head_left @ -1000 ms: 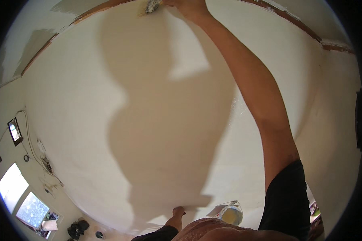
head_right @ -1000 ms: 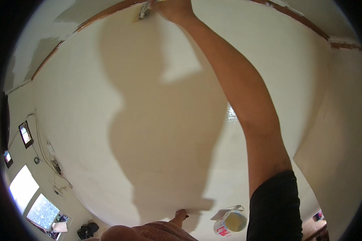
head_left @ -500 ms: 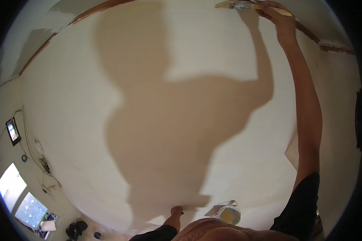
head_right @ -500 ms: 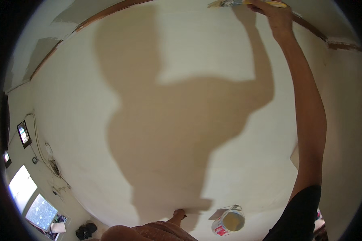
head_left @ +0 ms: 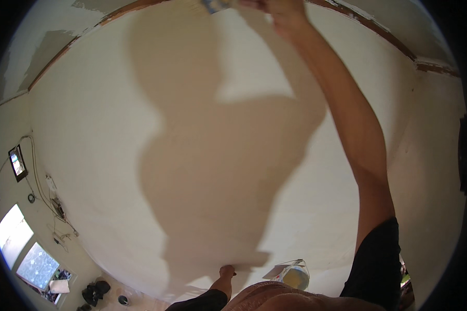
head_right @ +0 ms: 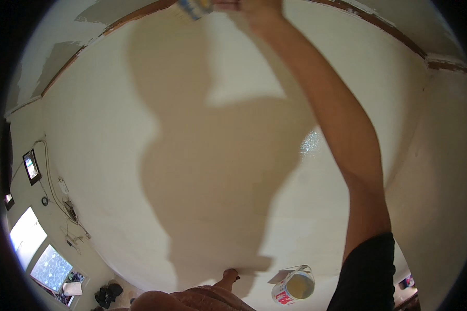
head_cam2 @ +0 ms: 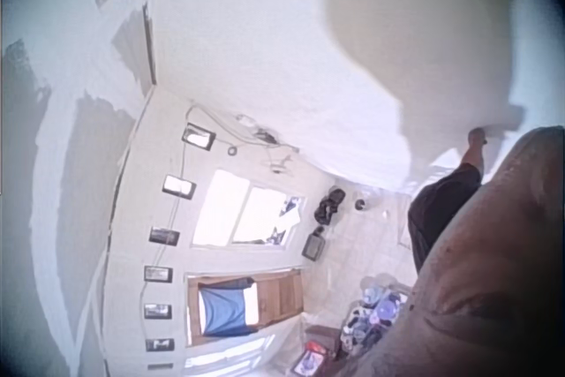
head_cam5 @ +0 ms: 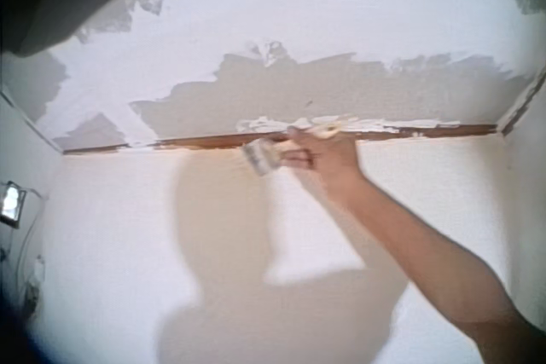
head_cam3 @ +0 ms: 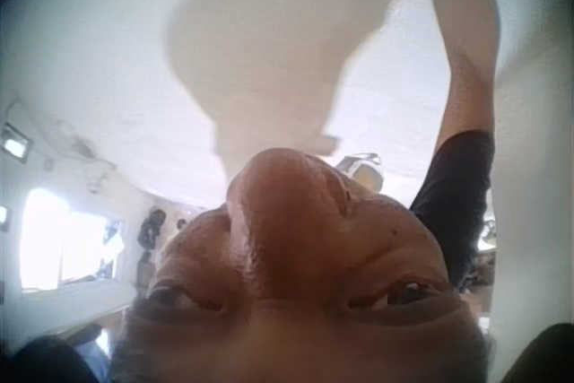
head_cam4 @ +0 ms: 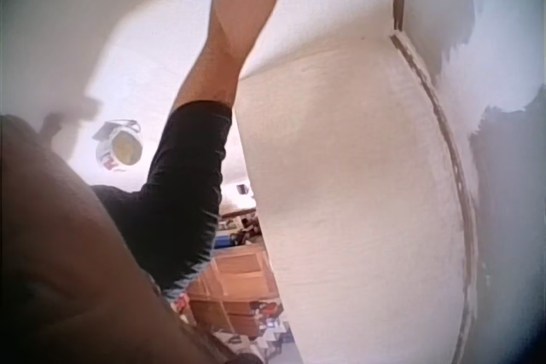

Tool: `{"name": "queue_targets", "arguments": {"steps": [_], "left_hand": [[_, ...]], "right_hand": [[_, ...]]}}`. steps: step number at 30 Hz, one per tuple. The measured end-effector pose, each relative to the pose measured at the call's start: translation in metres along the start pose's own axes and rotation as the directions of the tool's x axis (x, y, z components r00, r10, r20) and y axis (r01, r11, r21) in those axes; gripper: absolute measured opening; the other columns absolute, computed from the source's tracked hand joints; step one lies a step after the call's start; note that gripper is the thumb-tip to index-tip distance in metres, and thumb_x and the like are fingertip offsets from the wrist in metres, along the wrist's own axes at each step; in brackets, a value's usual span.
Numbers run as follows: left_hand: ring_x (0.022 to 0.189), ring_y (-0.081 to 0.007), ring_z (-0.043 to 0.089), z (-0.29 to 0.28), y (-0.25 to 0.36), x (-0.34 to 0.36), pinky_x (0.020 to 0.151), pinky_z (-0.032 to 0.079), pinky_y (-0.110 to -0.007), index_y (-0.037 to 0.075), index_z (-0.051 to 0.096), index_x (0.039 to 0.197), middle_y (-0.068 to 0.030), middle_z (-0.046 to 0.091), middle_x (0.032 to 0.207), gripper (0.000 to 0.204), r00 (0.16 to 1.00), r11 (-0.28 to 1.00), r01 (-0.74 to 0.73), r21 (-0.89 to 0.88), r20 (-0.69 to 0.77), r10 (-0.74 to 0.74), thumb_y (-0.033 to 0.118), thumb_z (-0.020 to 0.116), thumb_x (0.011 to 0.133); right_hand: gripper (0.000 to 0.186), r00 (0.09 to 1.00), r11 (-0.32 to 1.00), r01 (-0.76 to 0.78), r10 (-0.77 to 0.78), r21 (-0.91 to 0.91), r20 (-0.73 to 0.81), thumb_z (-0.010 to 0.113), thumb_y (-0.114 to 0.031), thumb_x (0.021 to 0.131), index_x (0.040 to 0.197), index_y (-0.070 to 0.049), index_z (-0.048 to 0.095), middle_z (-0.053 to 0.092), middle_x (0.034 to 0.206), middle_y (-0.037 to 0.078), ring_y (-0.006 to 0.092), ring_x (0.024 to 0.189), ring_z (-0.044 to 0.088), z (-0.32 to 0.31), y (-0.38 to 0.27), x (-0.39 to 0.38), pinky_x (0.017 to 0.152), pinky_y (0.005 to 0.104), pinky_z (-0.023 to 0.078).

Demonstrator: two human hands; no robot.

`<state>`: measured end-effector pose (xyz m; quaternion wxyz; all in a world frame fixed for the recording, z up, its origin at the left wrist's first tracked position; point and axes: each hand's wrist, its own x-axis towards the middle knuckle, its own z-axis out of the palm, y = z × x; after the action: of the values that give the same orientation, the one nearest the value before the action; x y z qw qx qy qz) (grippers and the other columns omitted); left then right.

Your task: The person paints a ceiling by dipping a brush into a paint bucket and applying paint in overlapping strokes across the surface.

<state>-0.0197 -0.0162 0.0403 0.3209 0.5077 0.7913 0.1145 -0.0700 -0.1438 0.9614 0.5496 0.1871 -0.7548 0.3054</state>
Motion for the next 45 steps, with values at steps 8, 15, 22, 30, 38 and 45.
{"name": "queue_targets", "arguments": {"steps": [8, 15, 22, 30, 38, 45], "left_hand": [[0.056, -0.0125, 0.060, 0.004, 0.002, 0.004, 0.054, 0.050, -0.035, 0.022, 0.072, 0.063, 0.0047, 0.065, 0.062, 0.027, 0.998, 0.986, -0.055, 0.158, -0.001, 0.056, 0.033, 0.065, 0.086], [0.058, -0.0129, 0.061, -0.001, -0.001, 0.003, 0.056, 0.051, -0.034, 0.021, 0.072, 0.063, 0.0044, 0.067, 0.063, 0.028, 0.998, 0.987, -0.060, 0.151, 0.023, 0.057, 0.034, 0.065, 0.086], [0.060, -0.0135, 0.062, -0.002, -0.007, 0.003, 0.057, 0.051, -0.034, 0.019, 0.072, 0.063, 0.0033, 0.068, 0.066, 0.028, 0.998, 0.985, -0.070, 0.158, 0.011, 0.069, 0.035, 0.066, 0.085], [0.067, -0.0158, 0.064, 0.007, -0.005, 0.004, 0.060, 0.052, -0.036, 0.018, 0.074, 0.071, -0.0017, 0.069, 0.072, 0.023, 0.990, 0.961, -0.103, 0.258, -0.068, 0.125, 0.039, 0.070, 0.081], [0.060, -0.0173, 0.063, 0.013, -0.003, 0.009, 0.057, 0.052, -0.038, 0.014, 0.072, 0.072, -0.0037, 0.069, 0.069, 0.016, 0.985, 0.969, -0.149, 0.195, -0.055, 0.163, 0.027, 0.070, 0.080], [0.059, -0.0197, 0.064, 0.016, -0.005, 0.006, 0.056, 0.054, -0.041, 0.009, 0.071, 0.079, -0.0065, 0.069, 0.073, 0.009, 0.949, 0.928, -0.265, 0.262, -0.101, 0.299, 0.018, 0.071, 0.077]], "right_hand": [[0.036, 0.957, 0.915, -0.009, -0.109, -0.403, -0.269, 0.068, -0.023, 0.085, 0.058, -0.003, 0.055, 0.059, 0.055, 0.010, 0.0197, 0.048, 0.057, 0.076, 0.086, 0.003, 0.047, 0.0343, 0.044], [0.031, 0.954, 0.748, 0.070, -0.245, -0.660, -0.176, 0.066, -0.023, 0.089, 0.064, -0.005, 0.063, 0.064, 0.058, 0.004, 0.0094, 0.043, 0.055, 0.010, 0.063, -0.012, 0.037, 0.0252, 0.043], [0.029, 0.840, 0.638, 0.076, -0.455, -0.767, -0.295, 0.068, -0.014, 0.087, 0.064, 0.002, 0.062, 0.060, 0.055, 0.007, 0.0105, 0.043, 0.055, -0.090, -0.003, -0.029, 0.039, 0.0271, 0.045], [0.026, 0.765, 0.155, 0.061, -0.642, -0.986, -0.054, 0.065, -0.011, 0.086, 0.065, 0.002, 0.061, 0.061, 0.056, 0.010, 0.0153, 0.045, 0.059, -0.106, -0.060, -0.046, 0.041, 0.0315, 0.048], [0.019, 0.732, -0.402, 0.267, -0.507, -0.876, 0.456, 0.051, -0.015, 0.088, 0.077, -0.002, 0.059, 0.063, 0.061, 0.011, 0.0256, 0.048, 0.061, -0.011, 0.060, 0.013, 0.041, 0.0377, 0.047], [0.014, 0.732, 0.167, 0.597, -0.515, -0.785, 0.447, 0.053, -0.009, 0.079, 0.077, -0.002, 0.064, 0.065, 0.070, 0.018, 0.0321, 0.066, 0.066, 0.146, 0.096, 0.010, 0.060, 0.0439, 0.054]]}}
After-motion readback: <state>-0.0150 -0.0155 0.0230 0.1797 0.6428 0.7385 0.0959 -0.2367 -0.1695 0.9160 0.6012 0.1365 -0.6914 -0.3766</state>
